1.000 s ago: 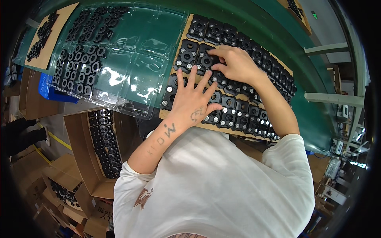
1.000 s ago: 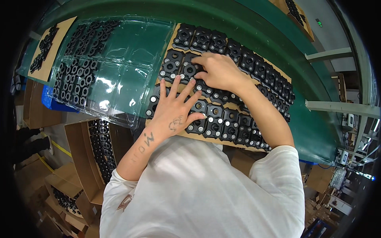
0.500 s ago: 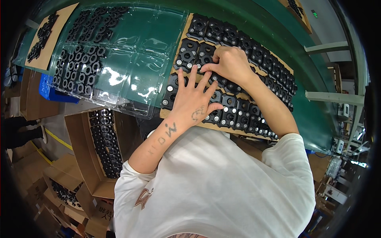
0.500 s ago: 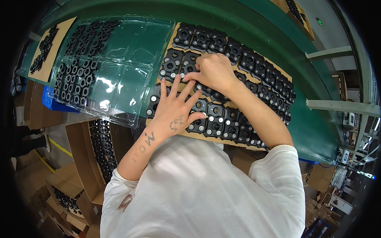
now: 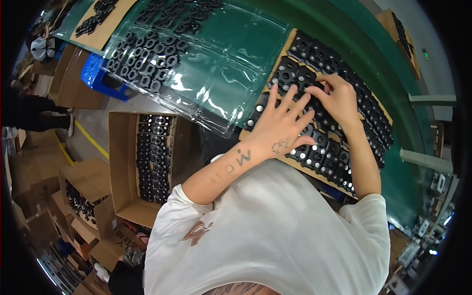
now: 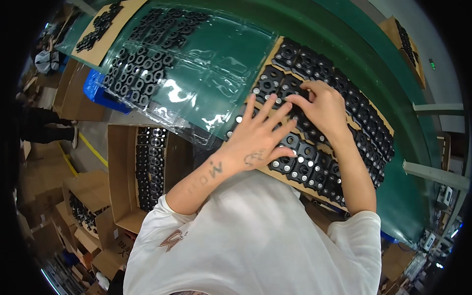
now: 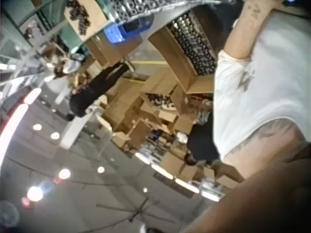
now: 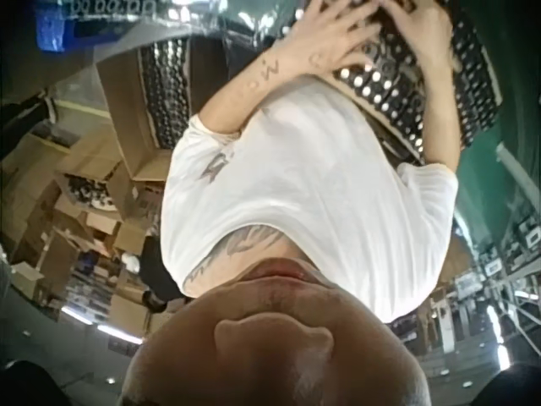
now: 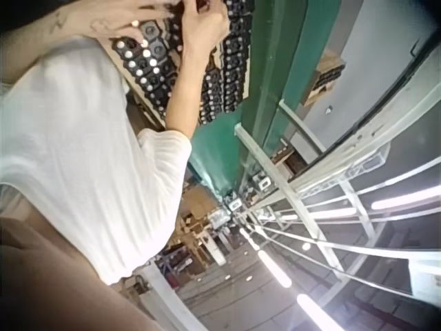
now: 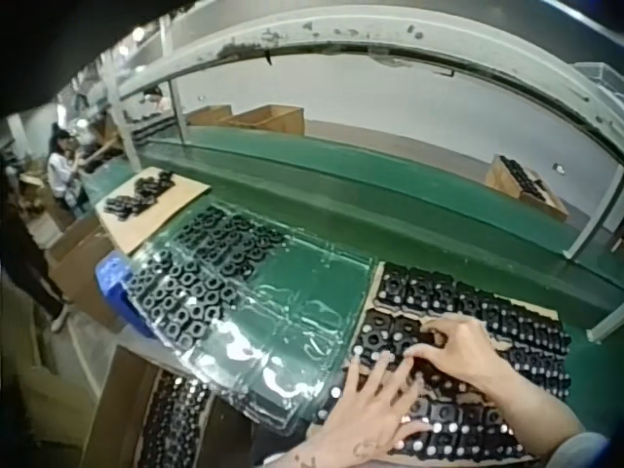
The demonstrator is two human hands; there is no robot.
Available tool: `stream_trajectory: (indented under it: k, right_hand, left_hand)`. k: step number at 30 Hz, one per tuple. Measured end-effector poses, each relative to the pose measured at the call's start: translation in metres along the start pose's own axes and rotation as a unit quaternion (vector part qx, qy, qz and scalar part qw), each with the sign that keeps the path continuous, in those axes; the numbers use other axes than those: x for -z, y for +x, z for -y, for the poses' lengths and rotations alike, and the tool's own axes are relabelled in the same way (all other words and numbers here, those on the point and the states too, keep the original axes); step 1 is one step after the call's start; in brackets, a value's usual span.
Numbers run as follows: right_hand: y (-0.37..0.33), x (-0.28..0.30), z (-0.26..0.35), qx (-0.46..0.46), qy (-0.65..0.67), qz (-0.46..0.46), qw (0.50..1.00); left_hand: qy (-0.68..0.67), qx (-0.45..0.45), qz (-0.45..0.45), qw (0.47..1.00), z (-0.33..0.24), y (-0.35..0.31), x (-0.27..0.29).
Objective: The person puts a tray of assembled components into a cardboard box, retrieves a new tray of parts from the conveyor belt, and fits plastic caps onto the components by hand.
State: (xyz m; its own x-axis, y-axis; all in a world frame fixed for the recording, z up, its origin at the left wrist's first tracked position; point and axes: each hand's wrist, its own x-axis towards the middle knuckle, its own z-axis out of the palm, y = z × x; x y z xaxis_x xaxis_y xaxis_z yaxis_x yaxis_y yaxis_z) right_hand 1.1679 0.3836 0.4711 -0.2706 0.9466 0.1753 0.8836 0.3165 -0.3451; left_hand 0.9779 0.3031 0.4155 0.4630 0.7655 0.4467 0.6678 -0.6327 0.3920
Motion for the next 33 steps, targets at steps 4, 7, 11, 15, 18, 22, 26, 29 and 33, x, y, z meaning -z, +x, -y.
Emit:
stream_trajectory:
  k: [4, 7, 11, 15, 18, 22, 26, 29, 33]
  right_hand:
    - [-0.017, 0.009, 0.002, -0.037, 0.106, -0.029, 0.993]
    - [-0.026, 0.015, 0.014, -0.032, 0.186, -0.033, 0.981]
    - [-0.032, 0.013, 0.024, -0.021, 0.212, -0.004, 0.977]
    - [-0.043, 0.011, 0.022, -0.038, 0.239, 0.006, 0.970]
    - [-0.048, 0.011, 0.020, -0.053, 0.260, 0.008, 0.964]
    - [-0.050, 0.014, 0.014, -0.058, 0.264, 0.004, 0.963]
    - [-0.055, 0.014, 0.016, -0.072, 0.290, 0.000, 0.954]
    - [-0.058, 0.012, 0.019, -0.076, 0.305, -0.001, 0.949]
    - [-0.062, 0.009, 0.022, -0.075, 0.322, 0.002, 0.944]
  left_hand:
    - [0.044, 0.088, -0.094, 0.991, 0.063, 0.005, 0.061]
    - [0.152, 0.230, -0.163, 0.947, 0.143, -0.023, 0.086]
    - [0.230, 0.328, -0.120, 0.908, 0.211, -0.044, 0.113]
    - [0.292, 0.305, -0.065, 0.904, 0.223, -0.050, 0.114]
    - [0.303, 0.289, -0.031, 0.907, 0.225, -0.053, 0.108]
    - [0.333, 0.302, -0.087, 0.889, 0.231, -0.053, 0.094]
    - [0.305, 0.289, -0.078, 0.904, 0.234, -0.044, 0.096]
    - [0.296, 0.281, -0.072, 0.910, 0.236, -0.040, 0.098]
    - [0.297, 0.274, -0.064, 0.912, 0.238, -0.034, 0.100]
